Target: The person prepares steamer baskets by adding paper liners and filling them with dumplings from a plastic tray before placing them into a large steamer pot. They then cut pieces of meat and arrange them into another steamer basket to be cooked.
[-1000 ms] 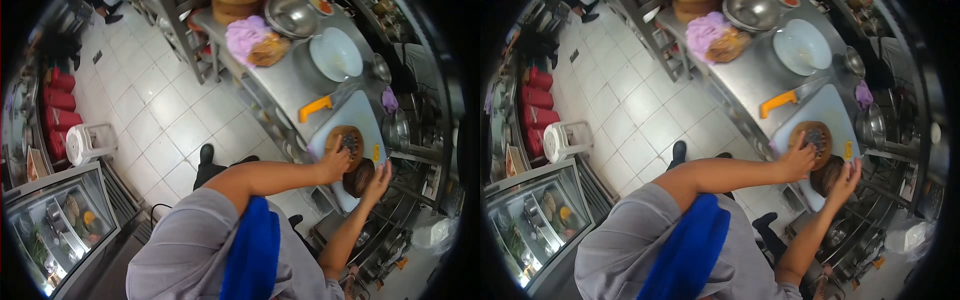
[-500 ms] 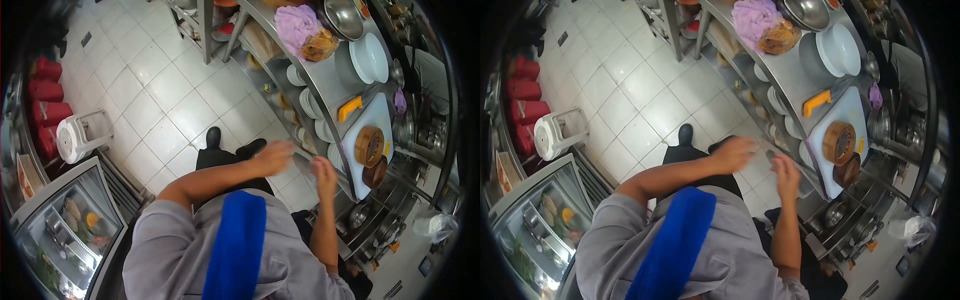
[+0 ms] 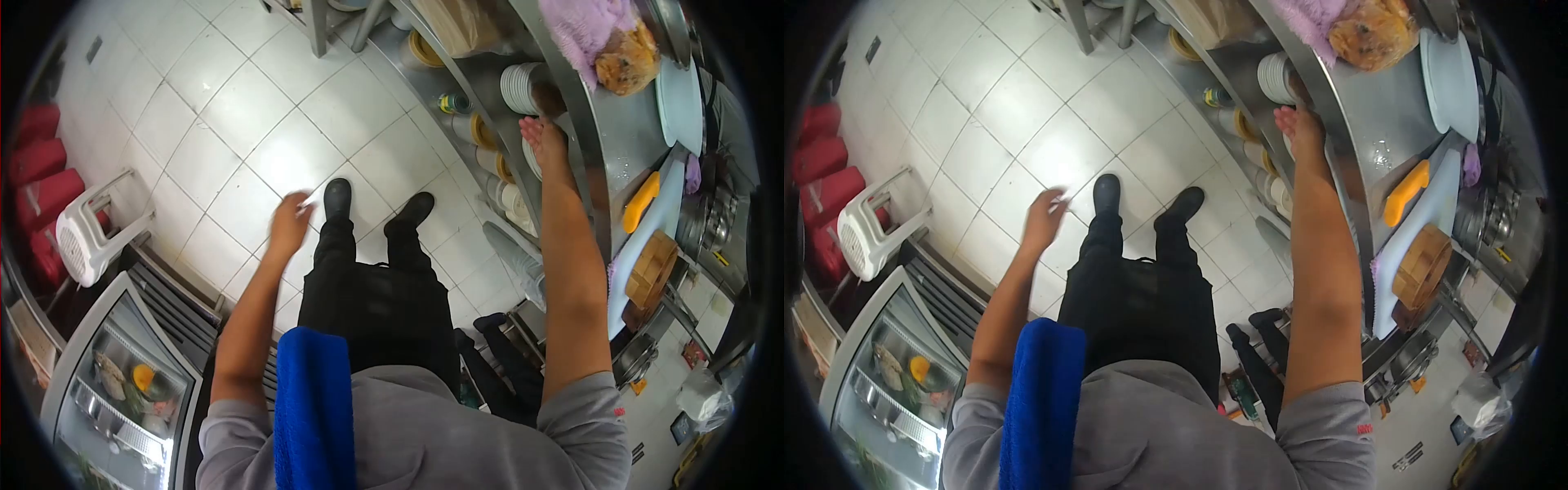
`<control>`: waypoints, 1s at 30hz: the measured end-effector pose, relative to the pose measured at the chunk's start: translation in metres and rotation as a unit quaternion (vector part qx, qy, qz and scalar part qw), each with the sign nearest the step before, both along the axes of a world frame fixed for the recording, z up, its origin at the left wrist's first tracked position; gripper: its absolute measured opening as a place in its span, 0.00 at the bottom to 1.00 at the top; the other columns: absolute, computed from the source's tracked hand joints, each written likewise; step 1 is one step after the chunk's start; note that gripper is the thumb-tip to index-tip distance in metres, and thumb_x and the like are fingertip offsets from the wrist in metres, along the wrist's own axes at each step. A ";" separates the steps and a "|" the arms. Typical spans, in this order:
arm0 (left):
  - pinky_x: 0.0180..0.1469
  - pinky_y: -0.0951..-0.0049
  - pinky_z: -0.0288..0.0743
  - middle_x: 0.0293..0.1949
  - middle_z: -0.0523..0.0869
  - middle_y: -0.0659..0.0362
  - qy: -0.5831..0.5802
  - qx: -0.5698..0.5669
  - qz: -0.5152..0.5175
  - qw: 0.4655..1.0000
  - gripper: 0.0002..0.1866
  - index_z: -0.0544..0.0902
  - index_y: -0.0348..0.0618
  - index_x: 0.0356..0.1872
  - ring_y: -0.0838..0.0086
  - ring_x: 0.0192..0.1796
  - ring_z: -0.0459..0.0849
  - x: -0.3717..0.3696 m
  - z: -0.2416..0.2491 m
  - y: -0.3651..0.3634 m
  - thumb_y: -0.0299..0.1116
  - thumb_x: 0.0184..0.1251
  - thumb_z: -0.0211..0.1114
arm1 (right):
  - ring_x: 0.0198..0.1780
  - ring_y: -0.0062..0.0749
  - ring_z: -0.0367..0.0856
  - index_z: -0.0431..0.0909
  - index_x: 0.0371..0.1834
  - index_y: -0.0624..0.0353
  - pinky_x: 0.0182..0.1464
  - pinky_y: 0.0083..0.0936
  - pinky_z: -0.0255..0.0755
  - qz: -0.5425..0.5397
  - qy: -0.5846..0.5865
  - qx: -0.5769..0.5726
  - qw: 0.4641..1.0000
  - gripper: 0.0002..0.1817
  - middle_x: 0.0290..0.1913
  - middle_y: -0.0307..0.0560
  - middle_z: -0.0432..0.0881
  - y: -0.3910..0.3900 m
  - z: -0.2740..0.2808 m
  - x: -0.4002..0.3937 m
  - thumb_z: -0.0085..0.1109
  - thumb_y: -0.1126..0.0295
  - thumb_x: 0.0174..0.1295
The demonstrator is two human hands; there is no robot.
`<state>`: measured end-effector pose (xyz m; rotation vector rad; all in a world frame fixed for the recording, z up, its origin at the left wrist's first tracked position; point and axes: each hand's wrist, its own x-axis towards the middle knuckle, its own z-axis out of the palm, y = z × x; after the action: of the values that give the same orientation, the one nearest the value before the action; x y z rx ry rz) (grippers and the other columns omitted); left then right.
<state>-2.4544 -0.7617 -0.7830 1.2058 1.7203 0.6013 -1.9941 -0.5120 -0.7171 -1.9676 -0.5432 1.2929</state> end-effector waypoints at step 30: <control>0.41 0.61 0.78 0.37 0.86 0.49 0.062 0.319 -0.088 0.942 0.13 0.83 0.44 0.39 0.54 0.41 0.85 0.317 0.028 0.331 0.36 0.54 0.63 | 0.45 0.38 0.82 0.74 0.53 0.54 0.52 0.33 0.78 -0.048 0.057 0.176 0.982 0.18 0.44 0.46 0.81 -0.003 -0.015 0.032 0.56 0.60 0.63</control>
<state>-2.1377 -0.4306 -0.7550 1.8588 1.5366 1.0369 -1.9620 -0.5147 -0.7320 -1.5981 -0.5711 1.1529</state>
